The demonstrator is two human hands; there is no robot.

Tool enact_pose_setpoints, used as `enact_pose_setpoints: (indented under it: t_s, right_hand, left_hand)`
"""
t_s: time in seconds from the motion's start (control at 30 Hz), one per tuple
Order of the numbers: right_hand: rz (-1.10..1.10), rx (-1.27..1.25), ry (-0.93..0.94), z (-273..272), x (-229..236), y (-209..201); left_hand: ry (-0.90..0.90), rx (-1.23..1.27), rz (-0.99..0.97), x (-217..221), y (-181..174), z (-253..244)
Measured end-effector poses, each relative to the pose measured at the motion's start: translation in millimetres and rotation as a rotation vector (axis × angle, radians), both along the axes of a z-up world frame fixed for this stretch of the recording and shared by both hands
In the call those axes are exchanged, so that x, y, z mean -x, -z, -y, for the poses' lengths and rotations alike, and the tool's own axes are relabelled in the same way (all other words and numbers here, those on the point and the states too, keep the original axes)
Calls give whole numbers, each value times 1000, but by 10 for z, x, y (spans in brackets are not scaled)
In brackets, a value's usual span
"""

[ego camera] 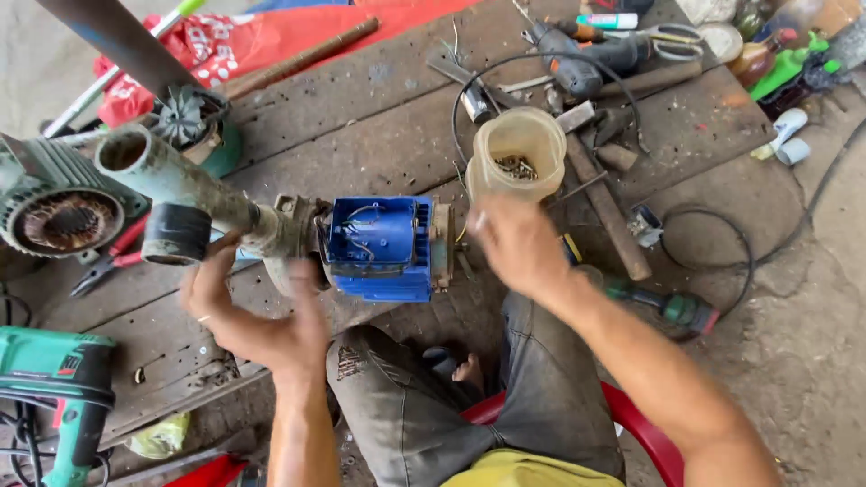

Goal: Connecting internal electrical wires to the terminal block of an electric water pump motor using a screwdriver.

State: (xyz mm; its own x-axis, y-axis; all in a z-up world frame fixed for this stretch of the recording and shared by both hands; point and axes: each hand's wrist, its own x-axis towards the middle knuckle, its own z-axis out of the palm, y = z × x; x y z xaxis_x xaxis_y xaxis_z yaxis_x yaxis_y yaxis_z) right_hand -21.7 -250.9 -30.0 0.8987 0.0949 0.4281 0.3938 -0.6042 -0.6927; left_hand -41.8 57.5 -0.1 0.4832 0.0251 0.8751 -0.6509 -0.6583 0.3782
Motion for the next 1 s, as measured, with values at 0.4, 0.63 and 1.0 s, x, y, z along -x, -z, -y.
enact_pose_setpoints:
  t_s: [0.4,0.63,1.0]
  right_hand:
    - [6,110,-171,-165,60,1684]
    - [-893,-1168,153,-1192,1018,1184]
    - [-855,-463,-2,-300,952,1114]
  left_hand:
    - [-246,231,-212,-767,657,-319]
    - [18,151,-188,-1296,806,-637]
    - [323,280,-329,-1688,616,-731]
